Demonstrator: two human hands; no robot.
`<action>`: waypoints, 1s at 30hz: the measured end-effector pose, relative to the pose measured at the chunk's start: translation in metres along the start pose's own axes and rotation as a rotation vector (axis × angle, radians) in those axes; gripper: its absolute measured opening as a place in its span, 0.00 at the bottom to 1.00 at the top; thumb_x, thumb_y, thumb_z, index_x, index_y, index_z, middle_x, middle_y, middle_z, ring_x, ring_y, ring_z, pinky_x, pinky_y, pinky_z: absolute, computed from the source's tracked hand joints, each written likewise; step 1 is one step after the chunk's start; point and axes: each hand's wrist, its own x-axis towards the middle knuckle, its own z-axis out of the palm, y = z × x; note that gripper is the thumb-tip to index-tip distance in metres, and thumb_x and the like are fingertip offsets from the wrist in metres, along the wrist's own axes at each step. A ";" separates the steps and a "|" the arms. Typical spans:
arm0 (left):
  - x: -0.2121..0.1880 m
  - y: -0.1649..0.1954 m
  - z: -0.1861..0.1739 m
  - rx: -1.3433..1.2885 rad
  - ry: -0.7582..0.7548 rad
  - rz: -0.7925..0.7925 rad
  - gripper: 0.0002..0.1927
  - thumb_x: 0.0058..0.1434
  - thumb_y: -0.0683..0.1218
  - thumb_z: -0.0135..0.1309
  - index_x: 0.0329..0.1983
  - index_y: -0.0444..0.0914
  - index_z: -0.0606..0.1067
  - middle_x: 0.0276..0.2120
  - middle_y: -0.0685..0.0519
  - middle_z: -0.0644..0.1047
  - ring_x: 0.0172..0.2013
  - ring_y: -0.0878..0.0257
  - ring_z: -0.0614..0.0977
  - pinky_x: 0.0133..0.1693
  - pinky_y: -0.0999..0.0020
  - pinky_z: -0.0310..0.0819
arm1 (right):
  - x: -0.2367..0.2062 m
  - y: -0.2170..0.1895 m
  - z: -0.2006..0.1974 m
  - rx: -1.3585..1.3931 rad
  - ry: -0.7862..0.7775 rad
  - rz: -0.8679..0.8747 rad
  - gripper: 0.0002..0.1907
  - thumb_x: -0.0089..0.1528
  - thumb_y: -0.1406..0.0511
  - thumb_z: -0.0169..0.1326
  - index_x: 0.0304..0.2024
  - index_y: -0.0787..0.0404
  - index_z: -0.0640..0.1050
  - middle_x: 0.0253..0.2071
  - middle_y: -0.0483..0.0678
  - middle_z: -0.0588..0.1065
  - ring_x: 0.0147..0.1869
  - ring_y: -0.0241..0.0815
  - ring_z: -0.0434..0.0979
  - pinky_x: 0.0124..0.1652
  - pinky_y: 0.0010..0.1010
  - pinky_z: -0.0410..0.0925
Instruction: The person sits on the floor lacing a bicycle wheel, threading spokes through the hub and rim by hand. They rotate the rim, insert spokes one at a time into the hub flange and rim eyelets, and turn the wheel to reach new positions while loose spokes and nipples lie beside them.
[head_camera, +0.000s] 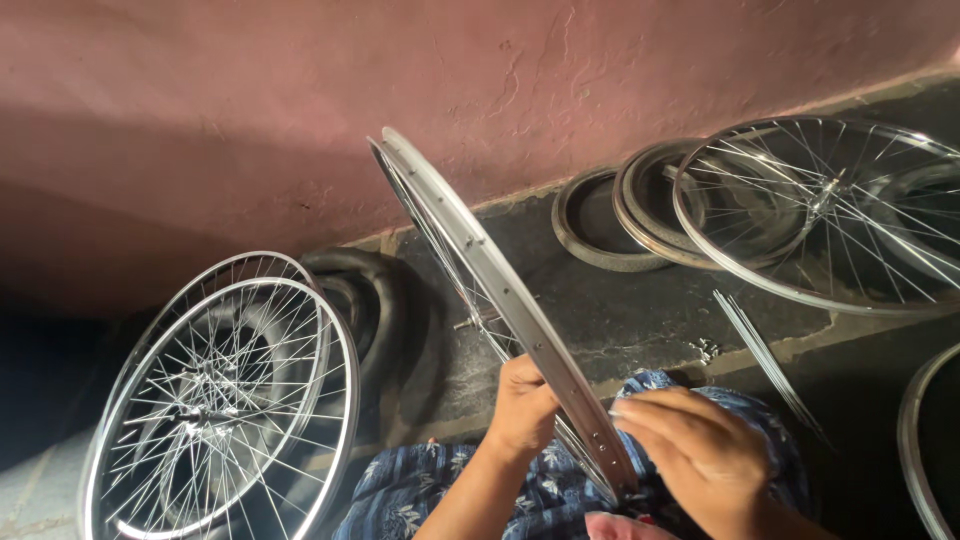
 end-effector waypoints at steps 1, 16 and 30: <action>0.000 0.005 -0.001 0.012 -0.008 0.007 0.06 0.58 0.39 0.64 0.31 0.29 0.81 0.35 0.49 0.80 0.35 0.62 0.81 0.38 0.69 0.76 | 0.006 -0.006 0.002 -0.039 -0.014 -0.027 0.13 0.54 0.73 0.64 0.42 0.63 0.81 0.41 0.51 0.82 0.43 0.40 0.85 0.40 0.25 0.76; -0.020 0.015 -0.010 -0.096 -0.103 0.034 0.05 0.61 0.38 0.64 0.32 0.32 0.79 0.33 0.52 0.77 0.34 0.65 0.77 0.36 0.70 0.71 | 0.011 -0.032 0.022 -0.202 -0.162 -0.286 0.18 0.53 0.74 0.63 0.47 0.68 0.80 0.50 0.53 0.74 0.49 0.47 0.80 0.46 0.34 0.74; -0.017 0.016 -0.008 -0.059 -0.081 0.012 0.07 0.59 0.41 0.65 0.36 0.32 0.82 0.36 0.51 0.80 0.37 0.63 0.79 0.42 0.69 0.74 | 0.024 -0.036 0.026 -0.199 -0.210 -0.337 0.16 0.57 0.75 0.61 0.47 0.72 0.77 0.50 0.56 0.74 0.50 0.50 0.81 0.47 0.35 0.74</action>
